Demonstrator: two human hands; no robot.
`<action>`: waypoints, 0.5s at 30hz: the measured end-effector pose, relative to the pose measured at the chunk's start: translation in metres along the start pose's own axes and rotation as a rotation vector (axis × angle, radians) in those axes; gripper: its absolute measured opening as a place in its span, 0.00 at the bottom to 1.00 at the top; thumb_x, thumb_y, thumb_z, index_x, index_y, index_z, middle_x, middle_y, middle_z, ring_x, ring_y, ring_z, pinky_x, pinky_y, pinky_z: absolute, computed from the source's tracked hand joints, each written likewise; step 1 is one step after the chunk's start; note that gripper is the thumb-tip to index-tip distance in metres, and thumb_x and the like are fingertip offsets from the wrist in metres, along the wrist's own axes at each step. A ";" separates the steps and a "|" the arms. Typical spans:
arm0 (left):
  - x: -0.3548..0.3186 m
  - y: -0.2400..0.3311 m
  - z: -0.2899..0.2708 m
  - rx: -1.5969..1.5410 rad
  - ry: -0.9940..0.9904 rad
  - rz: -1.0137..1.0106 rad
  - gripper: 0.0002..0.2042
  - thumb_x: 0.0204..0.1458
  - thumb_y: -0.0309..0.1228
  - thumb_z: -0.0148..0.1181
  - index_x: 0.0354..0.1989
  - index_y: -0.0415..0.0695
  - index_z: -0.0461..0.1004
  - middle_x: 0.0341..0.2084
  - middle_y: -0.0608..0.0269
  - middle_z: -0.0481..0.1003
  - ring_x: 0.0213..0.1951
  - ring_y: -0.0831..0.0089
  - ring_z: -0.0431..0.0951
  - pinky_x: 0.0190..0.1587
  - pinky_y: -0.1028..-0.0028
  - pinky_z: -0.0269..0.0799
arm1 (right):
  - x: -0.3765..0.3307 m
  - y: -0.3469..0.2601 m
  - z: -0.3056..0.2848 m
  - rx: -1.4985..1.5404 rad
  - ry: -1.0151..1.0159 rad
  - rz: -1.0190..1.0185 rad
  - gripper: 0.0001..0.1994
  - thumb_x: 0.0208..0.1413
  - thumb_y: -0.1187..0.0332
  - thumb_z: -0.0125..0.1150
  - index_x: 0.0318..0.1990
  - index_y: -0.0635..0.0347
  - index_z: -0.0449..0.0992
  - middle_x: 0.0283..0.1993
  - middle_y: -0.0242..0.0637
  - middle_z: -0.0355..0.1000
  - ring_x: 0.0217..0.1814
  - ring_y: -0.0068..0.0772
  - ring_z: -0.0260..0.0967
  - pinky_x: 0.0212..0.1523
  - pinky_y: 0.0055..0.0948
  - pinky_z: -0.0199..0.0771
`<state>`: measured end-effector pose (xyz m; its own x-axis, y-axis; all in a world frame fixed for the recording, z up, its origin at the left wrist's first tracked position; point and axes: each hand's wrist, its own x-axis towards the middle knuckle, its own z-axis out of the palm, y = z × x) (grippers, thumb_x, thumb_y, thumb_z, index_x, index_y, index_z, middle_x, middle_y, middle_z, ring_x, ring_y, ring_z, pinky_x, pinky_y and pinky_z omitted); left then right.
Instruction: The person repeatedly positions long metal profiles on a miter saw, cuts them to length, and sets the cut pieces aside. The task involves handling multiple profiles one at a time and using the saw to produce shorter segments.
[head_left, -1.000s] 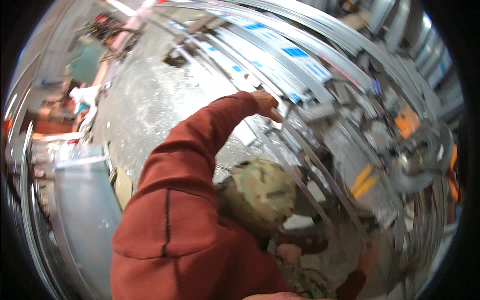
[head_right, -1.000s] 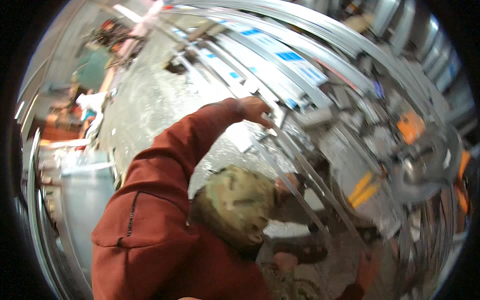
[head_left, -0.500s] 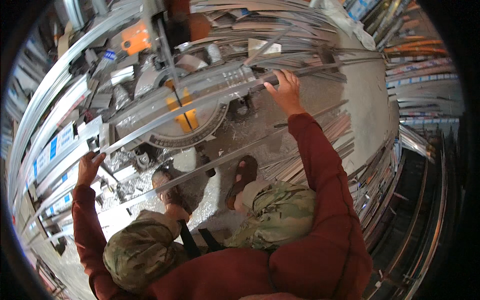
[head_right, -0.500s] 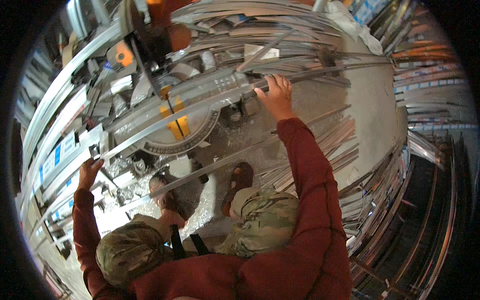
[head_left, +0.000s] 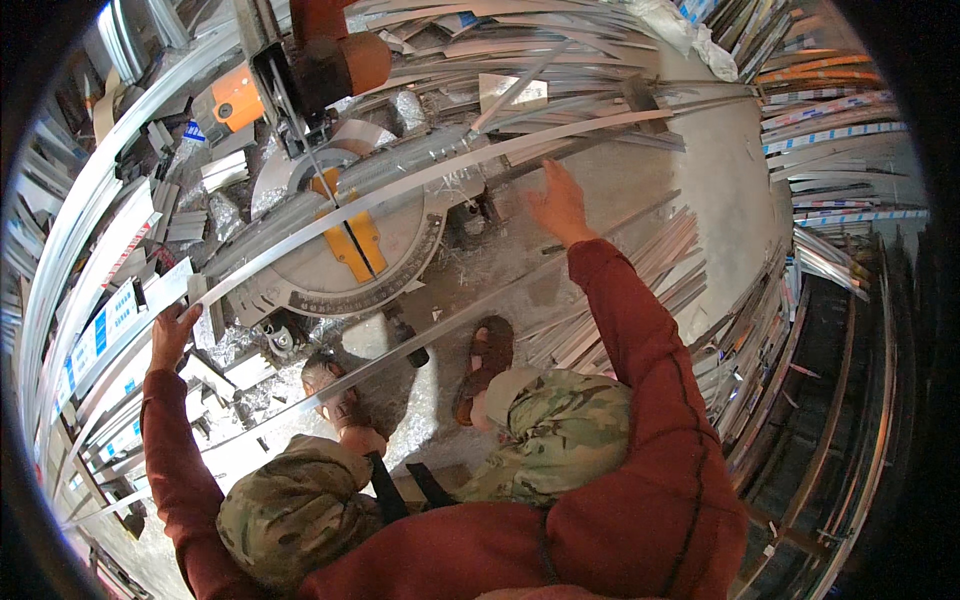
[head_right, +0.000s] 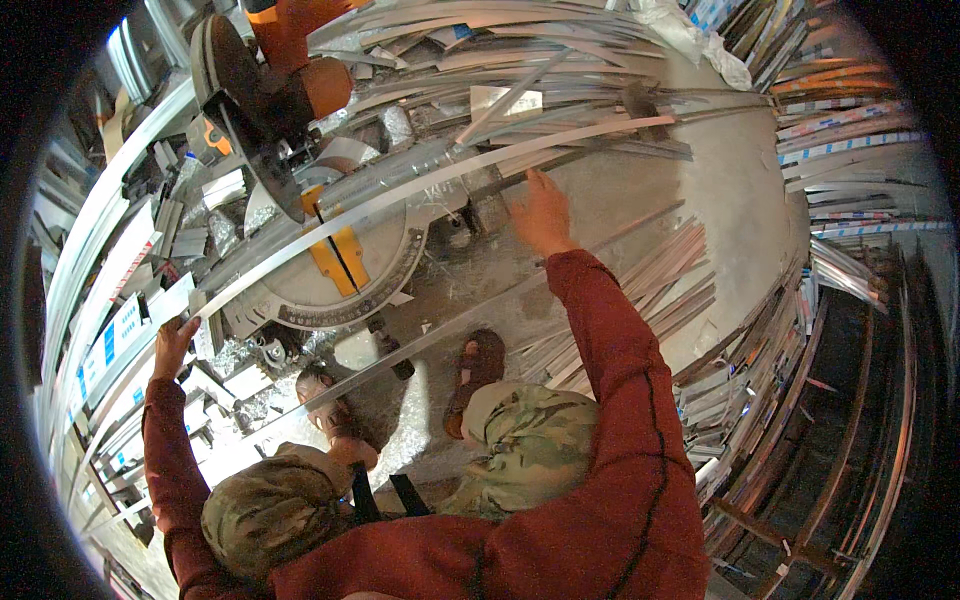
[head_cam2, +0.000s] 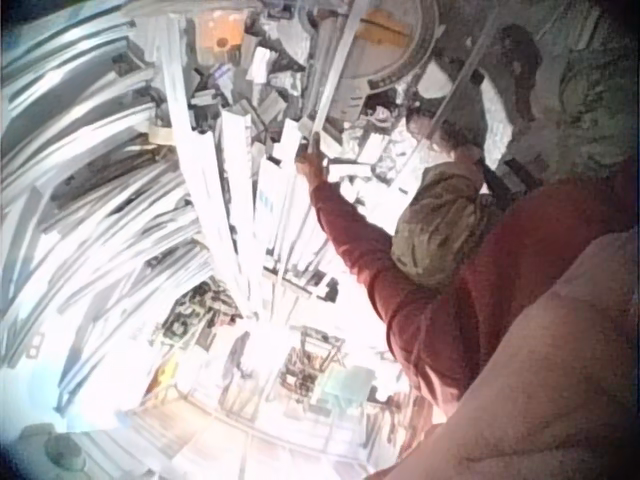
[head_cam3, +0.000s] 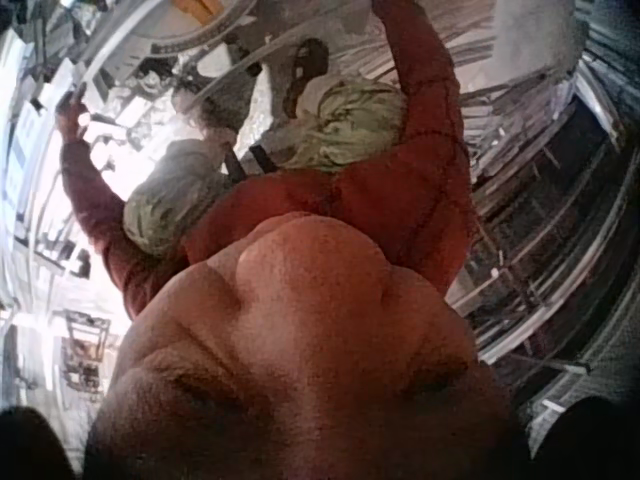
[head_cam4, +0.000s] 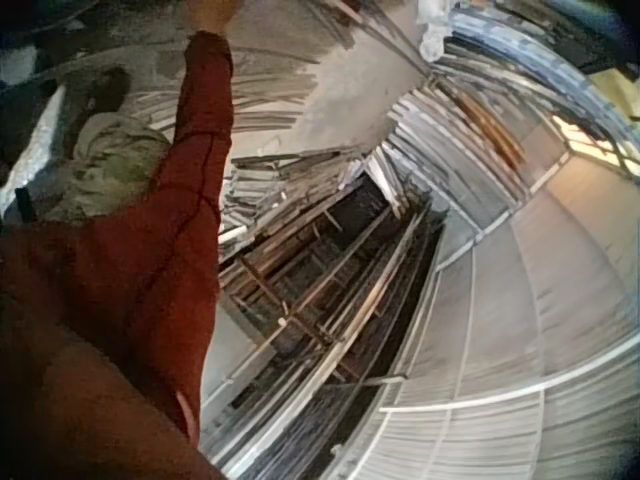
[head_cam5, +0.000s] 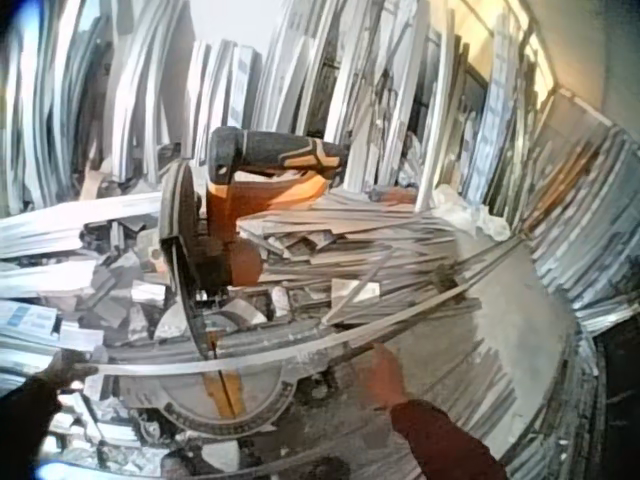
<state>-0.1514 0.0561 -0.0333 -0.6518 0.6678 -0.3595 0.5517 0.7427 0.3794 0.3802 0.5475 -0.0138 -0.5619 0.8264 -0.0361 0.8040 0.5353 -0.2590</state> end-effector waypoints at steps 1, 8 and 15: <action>-0.001 -0.008 0.002 -0.059 0.051 0.013 0.28 0.50 0.52 0.65 0.37 0.31 0.79 0.24 0.43 0.77 0.31 0.56 0.80 0.38 0.59 0.72 | 0.004 0.006 0.007 0.058 -0.019 0.019 0.33 0.58 0.64 0.58 0.68 0.67 0.54 0.71 0.56 0.53 0.73 0.55 0.50 0.70 0.47 0.49; -0.025 0.009 -0.014 -0.114 0.040 -0.019 0.21 0.50 0.45 0.65 0.24 0.34 0.74 0.15 0.54 0.70 0.22 0.69 0.69 0.29 0.64 0.65 | 0.047 -0.018 -0.002 0.351 0.229 0.168 0.36 0.59 0.66 0.56 0.69 0.71 0.47 0.72 0.61 0.47 0.75 0.59 0.45 0.73 0.44 0.47; -0.045 0.015 -0.020 -0.104 -0.014 -0.032 0.23 0.53 0.41 0.63 0.15 0.38 0.64 0.10 0.62 0.60 0.16 0.74 0.59 0.20 0.65 0.56 | 0.055 -0.020 0.008 0.292 0.198 0.135 0.32 0.59 0.65 0.54 0.67 0.74 0.54 0.74 0.61 0.43 0.75 0.58 0.43 0.72 0.44 0.48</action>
<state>-0.1240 0.0365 0.0056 -0.6607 0.6449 -0.3841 0.4734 0.7551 0.4536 0.3317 0.5810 -0.0181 -0.3830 0.9193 0.0909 0.7628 0.3702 -0.5302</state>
